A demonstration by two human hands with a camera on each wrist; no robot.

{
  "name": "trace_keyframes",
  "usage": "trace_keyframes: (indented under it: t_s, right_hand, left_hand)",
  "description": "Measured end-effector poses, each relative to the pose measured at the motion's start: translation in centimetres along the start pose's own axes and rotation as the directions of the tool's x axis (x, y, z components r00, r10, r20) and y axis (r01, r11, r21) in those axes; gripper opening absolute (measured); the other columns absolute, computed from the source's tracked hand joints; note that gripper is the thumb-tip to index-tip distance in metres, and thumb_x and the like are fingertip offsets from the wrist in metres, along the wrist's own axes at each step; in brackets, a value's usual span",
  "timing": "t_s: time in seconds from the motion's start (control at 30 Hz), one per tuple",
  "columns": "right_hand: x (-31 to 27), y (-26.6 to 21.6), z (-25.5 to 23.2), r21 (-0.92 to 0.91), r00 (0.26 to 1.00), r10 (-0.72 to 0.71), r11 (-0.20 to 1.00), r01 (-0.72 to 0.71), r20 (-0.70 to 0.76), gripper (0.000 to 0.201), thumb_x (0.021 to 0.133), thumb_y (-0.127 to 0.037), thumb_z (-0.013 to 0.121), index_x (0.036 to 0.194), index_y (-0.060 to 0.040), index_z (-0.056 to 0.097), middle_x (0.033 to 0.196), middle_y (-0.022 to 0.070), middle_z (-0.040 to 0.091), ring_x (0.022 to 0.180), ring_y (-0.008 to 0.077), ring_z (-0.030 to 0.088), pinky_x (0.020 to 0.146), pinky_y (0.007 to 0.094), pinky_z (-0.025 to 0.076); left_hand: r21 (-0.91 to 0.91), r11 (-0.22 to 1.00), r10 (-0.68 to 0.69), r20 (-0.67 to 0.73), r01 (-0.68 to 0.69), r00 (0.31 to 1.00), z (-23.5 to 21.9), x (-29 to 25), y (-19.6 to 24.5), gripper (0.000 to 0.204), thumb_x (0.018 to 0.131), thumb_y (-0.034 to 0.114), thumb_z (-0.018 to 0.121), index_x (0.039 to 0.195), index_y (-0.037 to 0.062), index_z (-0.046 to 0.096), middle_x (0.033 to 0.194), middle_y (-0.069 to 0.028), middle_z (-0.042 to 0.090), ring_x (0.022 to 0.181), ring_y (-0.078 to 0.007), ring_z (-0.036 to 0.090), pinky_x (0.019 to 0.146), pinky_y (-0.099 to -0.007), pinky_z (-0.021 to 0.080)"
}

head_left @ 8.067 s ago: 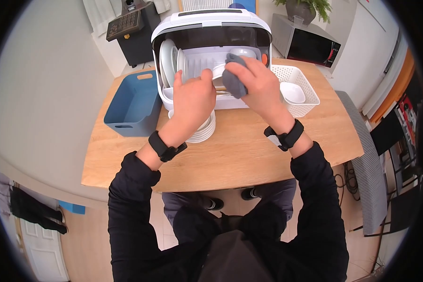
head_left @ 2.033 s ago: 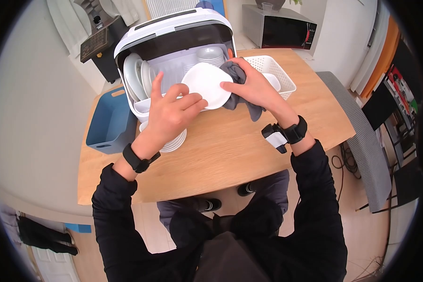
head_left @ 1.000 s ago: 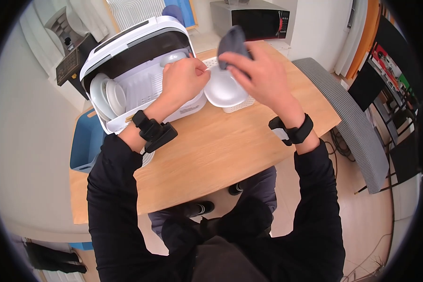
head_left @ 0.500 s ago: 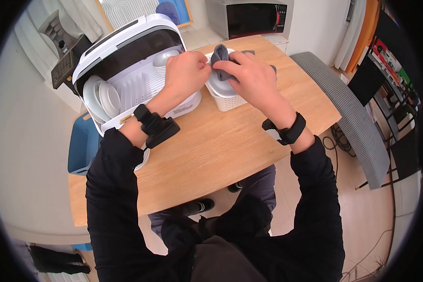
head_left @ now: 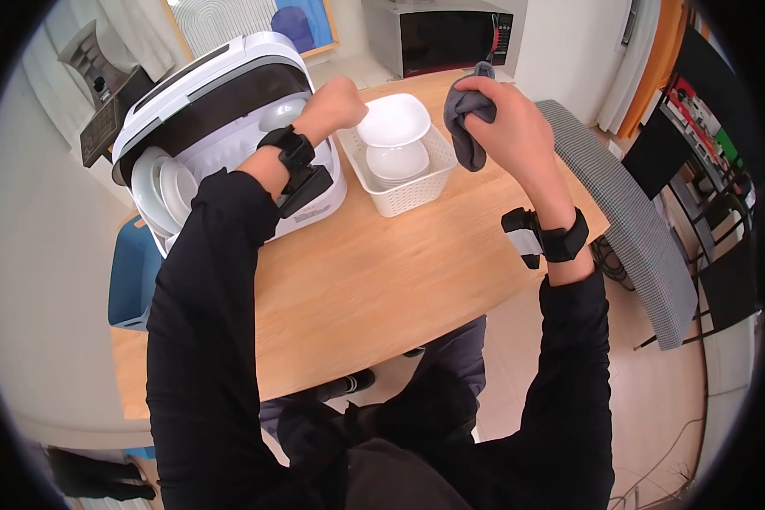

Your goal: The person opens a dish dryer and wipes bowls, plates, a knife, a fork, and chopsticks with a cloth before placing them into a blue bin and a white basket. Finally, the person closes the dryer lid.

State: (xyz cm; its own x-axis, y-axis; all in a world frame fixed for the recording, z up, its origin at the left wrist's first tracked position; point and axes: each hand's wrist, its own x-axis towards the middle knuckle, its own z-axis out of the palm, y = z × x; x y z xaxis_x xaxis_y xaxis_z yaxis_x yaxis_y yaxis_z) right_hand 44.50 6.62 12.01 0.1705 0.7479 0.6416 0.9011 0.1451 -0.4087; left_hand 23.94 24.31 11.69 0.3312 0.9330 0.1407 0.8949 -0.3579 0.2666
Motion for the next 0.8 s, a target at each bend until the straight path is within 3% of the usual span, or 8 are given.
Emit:
trace_keyframes:
  t_s: [0.1,0.2,0.3,0.5,0.6,0.7,0.8]
  right_hand:
    - [0.0,1.0,0.5,-0.022,0.999,-0.028,0.999,0.028,0.026,0.031,0.079,-0.015,0.066,0.108,-0.0244,0.069,0.092,0.0032,0.066,0.085,0.0247,0.066,0.068,0.0354,0.052]
    - [-0.1,1.6,1.4,-0.034,0.997,-0.069,0.997,0.07,0.023,0.03,0.078,-0.014,0.067,0.106,-0.0237,0.069,0.089,0.0041,0.065,0.082,0.0259,0.066,0.067,0.0361,0.052]
    - [-0.2,1.5,2.0,-0.046,0.997,-0.07,0.996,0.072,0.038,0.029,0.078,-0.013,0.067,0.105,-0.0229,0.069,0.087,0.0047,0.065,0.081,0.0268,0.065,0.066,0.0369,0.051]
    - [-0.2,1.6,2.7,-0.064,0.996,-0.086,0.994,0.088,0.032,0.028,0.079,-0.012,0.067,0.105,-0.0213,0.069,0.087,0.0056,0.066,0.08,0.0277,0.065,0.064,0.0377,0.051]
    - [-0.2,1.6,3.1,-0.068,0.995,-0.1,0.993,0.102,0.027,0.028,0.079,-0.012,0.067,0.105,-0.0208,0.069,0.087,0.0059,0.066,0.08,0.0277,0.065,0.064,0.0379,0.05]
    - [-0.3,1.4,3.0,-0.068,0.994,-0.101,0.992,0.103,0.031,0.027,0.079,-0.012,0.067,0.105,-0.0208,0.069,0.086,0.0057,0.065,0.08,0.0276,0.065,0.064,0.0377,0.05]
    - [-0.3,1.3,3.0,-0.056,0.994,-0.095,0.994,0.098,0.046,0.027,0.079,-0.012,0.067,0.104,-0.0206,0.069,0.086,0.0052,0.065,0.082,0.0272,0.065,0.065,0.0373,0.05]
  left_hand:
    - [0.124,0.992,0.007,-0.038,-0.002,0.999,1.6,0.6,0.5,0.022,0.08,0.023,0.07,0.093,0.0058,0.074,0.098,-0.0183,0.071,0.096,-0.0329,0.068,0.084,-0.0404,0.052]
    - [0.172,0.985,-0.018,0.026,0.013,1.0,2.5,0.2,1.1,0.021,0.081,0.022,0.067,0.094,0.0063,0.073,0.102,-0.0185,0.07,0.101,-0.0334,0.067,0.088,-0.0428,0.05]
    - [0.227,0.974,-0.022,0.055,0.009,0.998,3.5,-0.4,1.8,0.03,0.077,0.008,0.06,0.104,0.0014,0.072,0.109,-0.0189,0.07,0.106,-0.0348,0.066,0.083,-0.0441,0.054]
    - [0.257,0.966,-0.049,0.099,0.022,0.994,4.6,-0.6,1.9,0.03,0.079,0.008,0.059,0.106,0.0029,0.072,0.111,-0.0167,0.07,0.107,-0.0324,0.067,0.082,-0.0448,0.053]
    - [0.315,0.949,-0.023,0.115,-0.015,0.993,4.8,-0.6,1.7,0.027,0.081,0.019,0.064,0.101,0.0024,0.071,0.102,-0.0166,0.071,0.102,-0.0335,0.067,0.079,-0.0457,0.054]
    - [0.398,0.911,0.051,0.146,-0.106,0.988,5.3,-0.8,1.7,0.027,0.081,0.021,0.066,0.101,0.0018,0.071,0.102,-0.0168,0.071,0.099,-0.0337,0.068,0.077,-0.0457,0.054]
    - [0.373,0.919,0.11,0.081,-0.132,0.991,5.7,-1.1,1.6,0.03,0.082,0.026,0.069,0.1,0.0013,0.071,0.101,-0.0178,0.071,0.097,-0.0343,0.068,0.076,-0.0453,0.054]
